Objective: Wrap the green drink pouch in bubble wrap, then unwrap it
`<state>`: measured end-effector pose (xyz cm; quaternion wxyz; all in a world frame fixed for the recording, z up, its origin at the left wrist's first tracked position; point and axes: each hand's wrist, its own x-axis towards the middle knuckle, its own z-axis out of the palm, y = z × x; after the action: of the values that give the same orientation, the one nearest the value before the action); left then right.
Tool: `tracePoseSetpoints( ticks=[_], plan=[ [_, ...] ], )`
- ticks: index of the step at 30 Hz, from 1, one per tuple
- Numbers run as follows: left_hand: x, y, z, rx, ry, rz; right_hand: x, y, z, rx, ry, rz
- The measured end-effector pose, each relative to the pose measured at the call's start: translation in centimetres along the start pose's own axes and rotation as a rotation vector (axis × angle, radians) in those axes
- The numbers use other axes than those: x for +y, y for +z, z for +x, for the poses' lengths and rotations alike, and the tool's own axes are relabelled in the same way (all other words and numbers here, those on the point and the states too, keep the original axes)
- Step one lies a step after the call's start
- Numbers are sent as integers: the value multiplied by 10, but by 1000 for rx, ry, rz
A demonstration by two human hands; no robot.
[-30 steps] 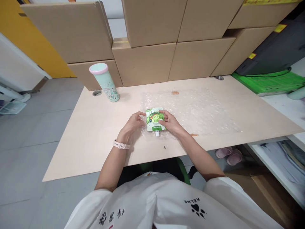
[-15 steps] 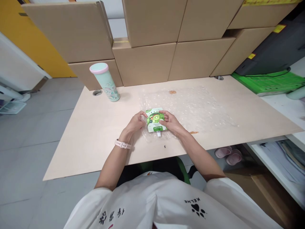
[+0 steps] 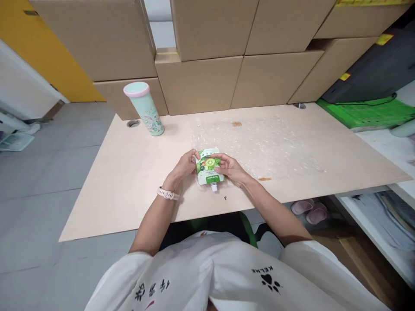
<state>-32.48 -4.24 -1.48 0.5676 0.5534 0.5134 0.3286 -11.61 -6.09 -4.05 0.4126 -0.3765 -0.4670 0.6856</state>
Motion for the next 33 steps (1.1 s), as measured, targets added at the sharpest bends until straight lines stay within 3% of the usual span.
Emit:
tracePoseSetpoints(
  ticks=[11,20,28,31,33],
  plan=[
    [-14,-3,6,-2,73,-12,7,2,2,-59,-29,-129],
    [2,-8,1,24,-102,8,7,5,1,-39,-39,-160],
    [9,-5,-2,65,-124,71,16,5,7,62,-165,-155],
    [8,-5,-3,70,-120,76,18,5,7,93,-144,-270],
    [6,-6,-3,55,-91,60,17,7,3,148,-165,-468]
  ],
)
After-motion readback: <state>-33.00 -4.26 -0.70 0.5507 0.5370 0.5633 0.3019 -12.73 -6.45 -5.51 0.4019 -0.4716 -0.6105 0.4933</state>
